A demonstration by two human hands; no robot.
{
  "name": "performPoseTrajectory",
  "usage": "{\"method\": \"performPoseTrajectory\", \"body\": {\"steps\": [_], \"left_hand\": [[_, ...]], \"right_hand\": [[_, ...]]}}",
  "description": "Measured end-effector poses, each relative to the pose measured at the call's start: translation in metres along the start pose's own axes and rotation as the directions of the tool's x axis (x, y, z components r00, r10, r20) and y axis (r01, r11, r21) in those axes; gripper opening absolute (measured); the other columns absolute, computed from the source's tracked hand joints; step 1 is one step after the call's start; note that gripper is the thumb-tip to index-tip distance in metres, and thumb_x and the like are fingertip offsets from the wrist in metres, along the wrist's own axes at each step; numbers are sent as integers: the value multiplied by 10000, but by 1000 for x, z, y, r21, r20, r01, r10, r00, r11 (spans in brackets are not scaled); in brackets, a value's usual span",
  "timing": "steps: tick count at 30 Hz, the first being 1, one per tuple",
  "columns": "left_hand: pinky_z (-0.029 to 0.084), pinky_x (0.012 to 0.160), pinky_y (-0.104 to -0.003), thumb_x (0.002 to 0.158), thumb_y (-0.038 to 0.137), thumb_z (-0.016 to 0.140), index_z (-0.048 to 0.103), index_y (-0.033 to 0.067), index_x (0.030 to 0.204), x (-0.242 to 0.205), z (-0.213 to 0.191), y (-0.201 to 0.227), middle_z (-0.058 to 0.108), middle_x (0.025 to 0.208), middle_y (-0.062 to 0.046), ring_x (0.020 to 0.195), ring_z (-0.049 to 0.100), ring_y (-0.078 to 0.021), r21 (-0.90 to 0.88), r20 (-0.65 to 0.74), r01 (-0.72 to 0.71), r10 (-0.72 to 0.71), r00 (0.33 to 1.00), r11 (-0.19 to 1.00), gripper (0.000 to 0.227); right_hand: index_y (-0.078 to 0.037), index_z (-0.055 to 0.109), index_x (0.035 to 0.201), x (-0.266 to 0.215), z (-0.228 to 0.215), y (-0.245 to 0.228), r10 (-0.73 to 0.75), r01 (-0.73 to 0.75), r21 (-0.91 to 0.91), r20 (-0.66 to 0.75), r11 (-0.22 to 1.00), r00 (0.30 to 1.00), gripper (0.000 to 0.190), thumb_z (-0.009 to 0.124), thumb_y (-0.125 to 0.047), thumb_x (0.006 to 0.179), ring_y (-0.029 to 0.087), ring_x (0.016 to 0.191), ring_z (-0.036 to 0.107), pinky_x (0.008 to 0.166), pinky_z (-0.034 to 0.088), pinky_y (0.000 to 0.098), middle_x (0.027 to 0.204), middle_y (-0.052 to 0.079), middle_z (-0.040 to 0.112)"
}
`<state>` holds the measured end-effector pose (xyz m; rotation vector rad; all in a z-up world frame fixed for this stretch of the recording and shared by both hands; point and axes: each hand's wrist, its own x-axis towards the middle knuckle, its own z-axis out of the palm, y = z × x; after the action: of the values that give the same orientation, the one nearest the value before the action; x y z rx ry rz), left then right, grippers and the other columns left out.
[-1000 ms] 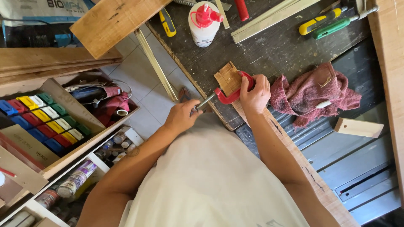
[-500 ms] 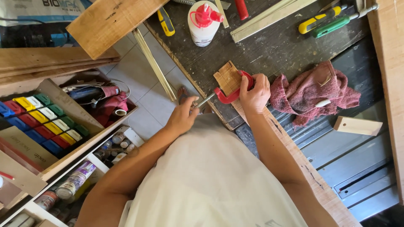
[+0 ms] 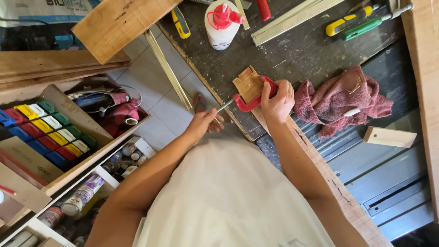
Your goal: Applying wood glue to a small wooden component and securing it to a larger piece using a C-clamp on a workbench.
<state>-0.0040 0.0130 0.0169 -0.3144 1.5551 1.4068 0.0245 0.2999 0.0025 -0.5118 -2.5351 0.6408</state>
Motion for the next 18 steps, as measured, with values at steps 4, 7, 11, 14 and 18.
{"method": "performPoseTrajectory", "body": {"steps": [4,7,11,14,18], "left_hand": [[621,768,-347,788,180,913,553,155,1356,-19,3,16,790,1079,-114,933,794,-274,485,-216,-216,356,909,847,673],[634,773,-394,829,401,862,597,110,1354,-2,1,-9,758,1003,-79,926,757,-266,903,71,-372,778,624,216,656],[633,824,-375,559,474,948,595,108,1369,14,-10,-16,676,1066,-86,953,704,-266,929,334,-329,763,554,-168,956],[594,770,-378,882,376,787,626,75,1297,14,-15,-21,674,987,-104,873,704,-267,910,387,-352,754,530,-220,538],[574,739,-363,1099,422,471,608,38,1303,0,-1,3,783,974,-158,824,786,-271,648,60,-401,482,874,648,456]], "right_hand": [[-101,591,962,0,1,-1,1,-1,0,-11,1000,1000,299,730,-359,1017,388,742,643,703,537,469,806,109,555],[-102,592,961,0,1,-1,9,-8,12,-10,1000,1000,300,743,-356,1010,378,744,652,695,539,464,817,102,572],[-95,594,960,3,-3,-1,-3,3,17,-2,1000,1000,290,735,-342,1017,389,749,650,702,542,470,810,113,561],[-99,600,969,2,-1,-2,4,-4,7,12,1000,1000,288,731,-351,1018,376,753,653,708,547,463,820,104,570],[-94,596,972,1,-1,-1,21,-21,21,5,1000,1000,290,732,-346,1017,386,763,661,708,546,469,823,112,579]]}}
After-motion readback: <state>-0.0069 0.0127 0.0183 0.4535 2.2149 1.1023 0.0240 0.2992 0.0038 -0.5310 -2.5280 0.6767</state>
